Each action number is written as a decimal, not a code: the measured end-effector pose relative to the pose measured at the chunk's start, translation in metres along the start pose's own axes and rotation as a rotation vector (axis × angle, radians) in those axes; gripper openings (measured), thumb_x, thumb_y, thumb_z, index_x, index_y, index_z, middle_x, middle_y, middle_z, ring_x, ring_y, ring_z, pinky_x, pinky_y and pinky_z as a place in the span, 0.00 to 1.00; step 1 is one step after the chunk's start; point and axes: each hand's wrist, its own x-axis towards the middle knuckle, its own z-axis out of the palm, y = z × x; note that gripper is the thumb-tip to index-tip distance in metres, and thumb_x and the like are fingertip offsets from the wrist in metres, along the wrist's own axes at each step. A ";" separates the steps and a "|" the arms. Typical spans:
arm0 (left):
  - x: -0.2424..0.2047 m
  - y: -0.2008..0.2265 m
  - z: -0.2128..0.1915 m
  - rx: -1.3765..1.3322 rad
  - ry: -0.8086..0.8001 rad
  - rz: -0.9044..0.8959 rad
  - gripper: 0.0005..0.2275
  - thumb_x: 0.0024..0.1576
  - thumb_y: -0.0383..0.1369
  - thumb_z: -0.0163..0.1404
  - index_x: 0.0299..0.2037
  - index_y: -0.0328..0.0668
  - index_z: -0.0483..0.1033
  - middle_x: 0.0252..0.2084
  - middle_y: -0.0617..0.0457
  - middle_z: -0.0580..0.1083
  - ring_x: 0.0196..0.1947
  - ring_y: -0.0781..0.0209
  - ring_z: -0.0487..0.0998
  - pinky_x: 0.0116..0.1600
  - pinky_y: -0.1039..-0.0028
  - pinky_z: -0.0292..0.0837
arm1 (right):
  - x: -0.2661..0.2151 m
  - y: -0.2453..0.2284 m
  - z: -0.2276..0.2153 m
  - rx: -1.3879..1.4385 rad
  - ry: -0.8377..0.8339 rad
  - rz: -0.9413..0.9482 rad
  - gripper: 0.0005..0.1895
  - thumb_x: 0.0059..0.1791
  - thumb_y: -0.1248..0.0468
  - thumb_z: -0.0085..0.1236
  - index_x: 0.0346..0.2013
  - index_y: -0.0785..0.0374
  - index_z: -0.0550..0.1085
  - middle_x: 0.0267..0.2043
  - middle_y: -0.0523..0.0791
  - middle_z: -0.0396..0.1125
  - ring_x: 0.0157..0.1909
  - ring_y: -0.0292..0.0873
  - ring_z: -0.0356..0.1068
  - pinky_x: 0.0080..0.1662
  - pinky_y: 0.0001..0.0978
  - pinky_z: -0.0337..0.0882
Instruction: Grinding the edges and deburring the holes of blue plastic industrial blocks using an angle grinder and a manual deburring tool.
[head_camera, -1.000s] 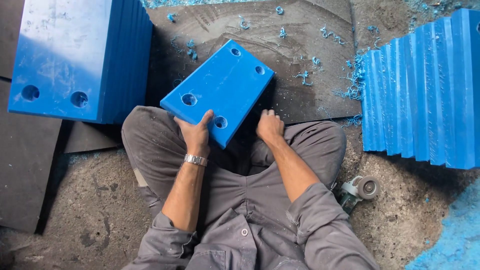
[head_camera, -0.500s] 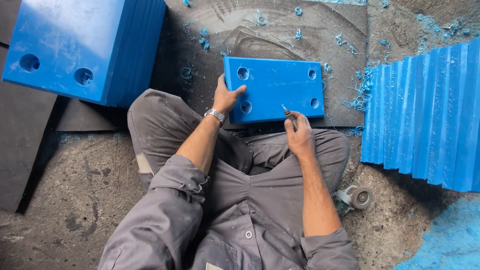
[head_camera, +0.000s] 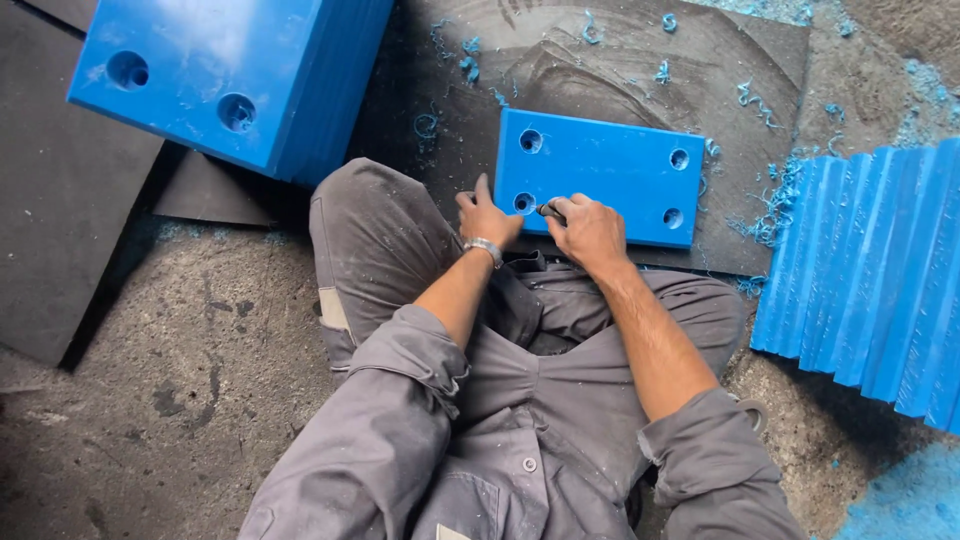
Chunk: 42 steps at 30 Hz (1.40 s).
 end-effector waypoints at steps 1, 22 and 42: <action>-0.010 0.005 -0.008 -0.004 0.005 -0.009 0.37 0.49 0.37 0.63 0.69 0.56 0.57 0.68 0.42 0.58 0.65 0.40 0.65 0.65 0.58 0.65 | 0.009 0.000 0.004 0.001 -0.006 -0.010 0.12 0.48 0.53 0.62 0.42 0.54 0.81 0.35 0.47 0.72 0.36 0.54 0.73 0.36 0.49 0.72; -0.008 -0.001 0.011 0.207 -0.106 0.074 0.50 0.40 0.43 0.72 0.73 0.65 0.51 0.61 0.44 0.61 0.57 0.44 0.70 0.58 0.59 0.71 | 0.036 -0.006 0.040 -0.192 -0.388 0.122 0.17 0.50 0.55 0.57 0.29 0.65 0.81 0.30 0.58 0.73 0.35 0.63 0.75 0.39 0.54 0.75; -0.014 0.003 -0.007 0.173 -0.153 0.112 0.50 0.42 0.50 0.69 0.73 0.60 0.49 0.59 0.44 0.62 0.56 0.45 0.71 0.58 0.57 0.69 | 0.068 -0.014 0.012 -0.164 -0.264 0.126 0.13 0.48 0.53 0.62 0.35 0.59 0.82 0.32 0.53 0.75 0.35 0.59 0.75 0.37 0.53 0.75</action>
